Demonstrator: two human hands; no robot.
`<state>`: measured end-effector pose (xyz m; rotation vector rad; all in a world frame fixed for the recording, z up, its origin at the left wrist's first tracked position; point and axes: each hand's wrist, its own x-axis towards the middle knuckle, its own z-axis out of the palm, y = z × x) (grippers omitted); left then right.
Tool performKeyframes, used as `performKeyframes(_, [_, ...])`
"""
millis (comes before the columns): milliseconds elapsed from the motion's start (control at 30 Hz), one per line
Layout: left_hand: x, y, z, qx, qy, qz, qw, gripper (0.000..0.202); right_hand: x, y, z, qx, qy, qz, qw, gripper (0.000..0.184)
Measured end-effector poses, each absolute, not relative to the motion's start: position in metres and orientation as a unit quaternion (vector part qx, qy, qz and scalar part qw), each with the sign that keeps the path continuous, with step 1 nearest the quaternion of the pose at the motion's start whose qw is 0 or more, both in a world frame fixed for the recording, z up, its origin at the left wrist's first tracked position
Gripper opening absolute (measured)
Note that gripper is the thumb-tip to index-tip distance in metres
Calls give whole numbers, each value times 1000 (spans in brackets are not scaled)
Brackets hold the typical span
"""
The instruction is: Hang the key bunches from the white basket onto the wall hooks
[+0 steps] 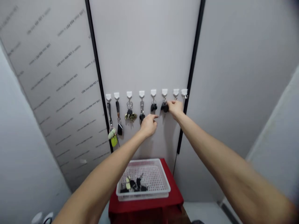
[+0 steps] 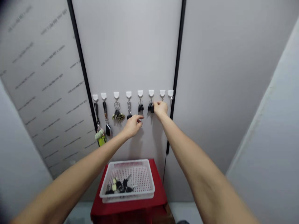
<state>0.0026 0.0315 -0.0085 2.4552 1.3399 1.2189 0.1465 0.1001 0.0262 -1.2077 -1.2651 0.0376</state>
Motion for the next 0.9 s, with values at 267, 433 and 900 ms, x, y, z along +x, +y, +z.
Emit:
performKeyframes(267, [-75,-5,-158,768,544,261,215,29,123,42,-95,-550,-605,126,562,23])
performKeyframes(433, [-100,-19,-206,800,545,141,207,31,82,-3,-189,-521,-755,281,282,17])
performKeyframes(900, [-98,-15,-214,792,571,116,184,21,52,-9,-223,-501,-813,262,141,13])
